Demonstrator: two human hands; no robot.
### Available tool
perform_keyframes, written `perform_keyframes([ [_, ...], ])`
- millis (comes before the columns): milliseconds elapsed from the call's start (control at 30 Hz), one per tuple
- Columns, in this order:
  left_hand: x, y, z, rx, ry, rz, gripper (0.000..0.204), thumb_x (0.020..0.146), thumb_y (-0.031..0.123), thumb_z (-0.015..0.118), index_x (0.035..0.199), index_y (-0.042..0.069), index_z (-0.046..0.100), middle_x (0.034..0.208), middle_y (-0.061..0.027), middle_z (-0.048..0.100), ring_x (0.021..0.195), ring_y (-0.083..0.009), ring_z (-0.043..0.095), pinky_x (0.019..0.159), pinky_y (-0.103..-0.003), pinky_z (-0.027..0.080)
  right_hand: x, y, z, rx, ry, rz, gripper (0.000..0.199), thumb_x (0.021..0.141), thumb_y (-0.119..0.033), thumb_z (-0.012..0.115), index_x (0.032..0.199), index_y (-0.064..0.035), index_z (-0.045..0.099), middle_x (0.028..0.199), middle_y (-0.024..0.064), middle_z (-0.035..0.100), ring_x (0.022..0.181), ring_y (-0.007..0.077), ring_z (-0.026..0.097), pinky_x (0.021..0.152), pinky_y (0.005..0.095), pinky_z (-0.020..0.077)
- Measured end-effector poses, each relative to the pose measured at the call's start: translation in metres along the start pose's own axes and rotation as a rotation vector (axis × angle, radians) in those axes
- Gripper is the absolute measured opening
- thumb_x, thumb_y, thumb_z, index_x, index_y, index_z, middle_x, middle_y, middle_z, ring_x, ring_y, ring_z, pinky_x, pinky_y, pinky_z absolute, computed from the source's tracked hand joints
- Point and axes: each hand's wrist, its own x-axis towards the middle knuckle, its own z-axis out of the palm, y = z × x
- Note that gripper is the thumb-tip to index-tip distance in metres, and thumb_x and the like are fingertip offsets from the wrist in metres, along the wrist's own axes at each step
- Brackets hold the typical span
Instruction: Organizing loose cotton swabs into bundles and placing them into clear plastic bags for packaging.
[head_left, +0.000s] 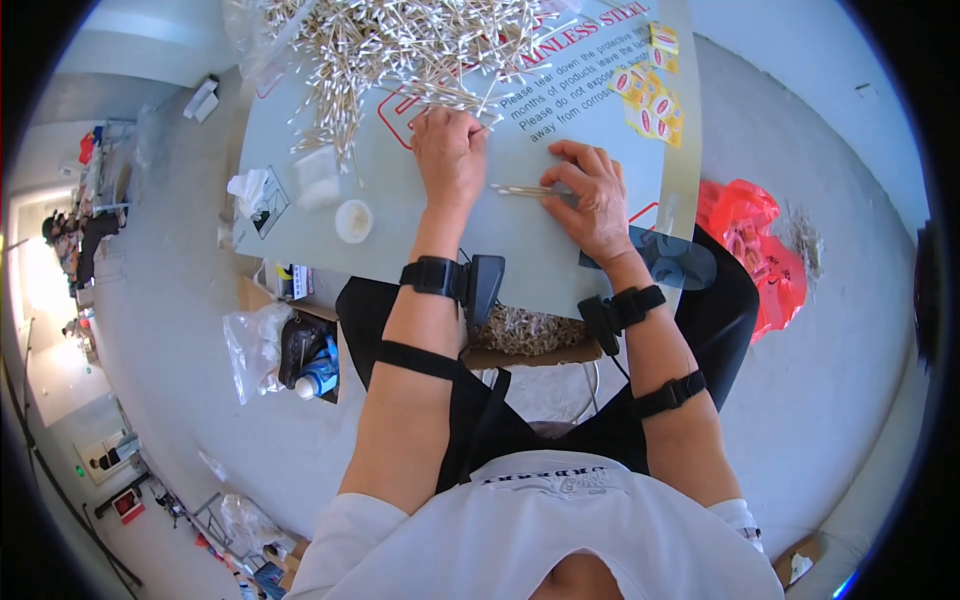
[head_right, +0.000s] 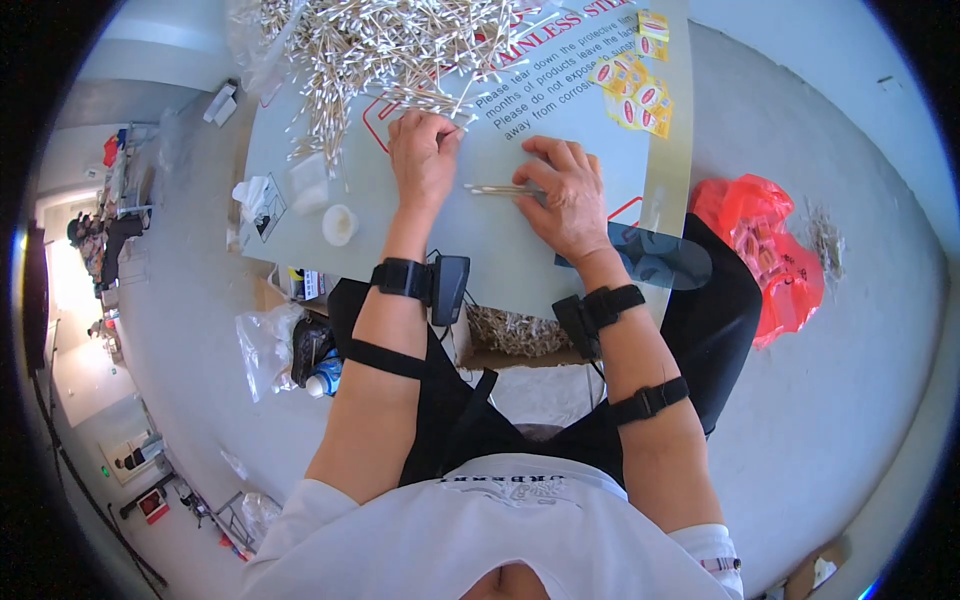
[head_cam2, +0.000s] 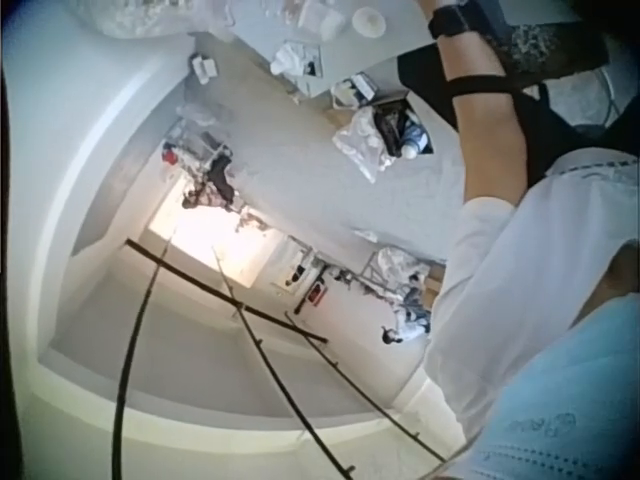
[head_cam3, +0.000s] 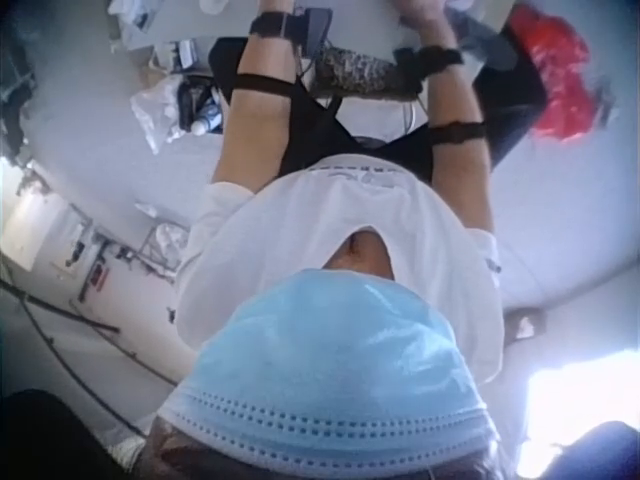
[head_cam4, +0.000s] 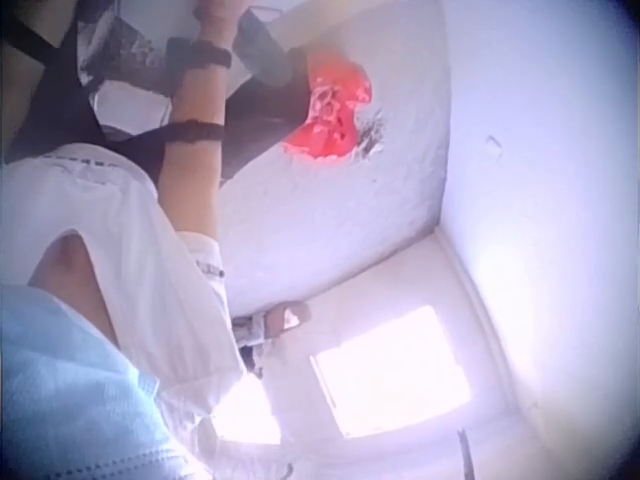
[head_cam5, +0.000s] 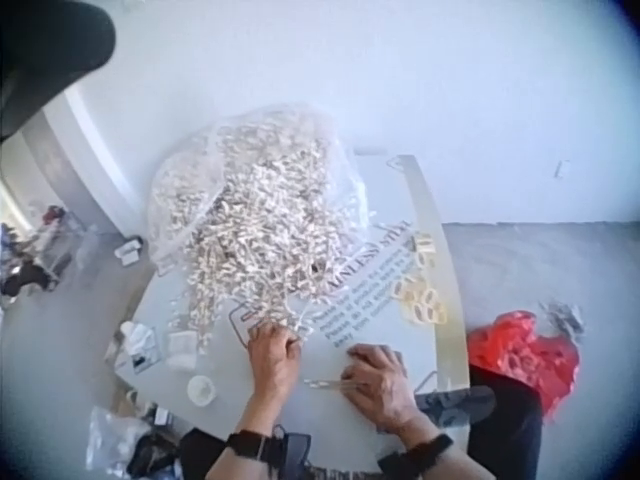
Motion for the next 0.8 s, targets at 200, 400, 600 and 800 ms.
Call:
perform_keyframes([
  [200,-0.021,0.009,0.000,-0.266,0.064,-0.057,0.013,0.073,0.002,0.070,0.081,0.009,0.061,0.082,-0.0059,0.056,0.089,-0.0302,0.050,0.081,-0.041,0.042,-0.001,0.001,0.002,-0.004,0.024,0.009,0.019,0.066,-0.013,0.072,0.083,-0.0120,0.064,0.117,0.0035,0.059,0.110,0.0248,0.053,0.095,0.0393,0.0381],
  [400,-0.035,0.015,-0.009,-0.239,0.022,0.089,0.026,0.070,-0.003,0.071,0.093,0.008,0.064,0.092,-0.0068,0.058,0.094,-0.0304,0.051,0.084,-0.042,0.042,0.000,0.000,0.003,-0.004,0.024,0.027,0.036,0.064,-0.014,0.072,0.098,-0.0099,0.061,0.118,0.0039,0.059,0.111,0.0260,0.053,0.096,0.0390,0.0385],
  [600,-0.054,0.019,-0.015,-0.191,0.015,-0.016,0.028,0.070,-0.001,0.072,0.095,0.009,0.065,0.095,-0.0059,0.058,0.095,-0.0311,0.051,0.085,-0.043,0.042,0.000,0.000,0.003,-0.048,0.027,0.039,0.053,0.063,-0.015,0.073,0.114,-0.0103,0.059,0.121,0.0048,0.058,0.112,0.0265,0.052,0.097,0.0391,0.0389],
  [800,-0.053,0.028,-0.009,-0.205,0.050,-0.019,0.024,0.069,0.000,0.073,0.090,0.009,0.064,0.095,-0.0068,0.058,0.093,-0.0308,0.051,0.082,-0.043,0.042,0.000,0.000,0.005,-0.029,0.035,0.036,0.053,0.062,-0.016,0.074,0.113,-0.0108,0.060,0.121,0.0047,0.058,0.113,0.0264,0.052,0.098,0.0389,0.0386],
])
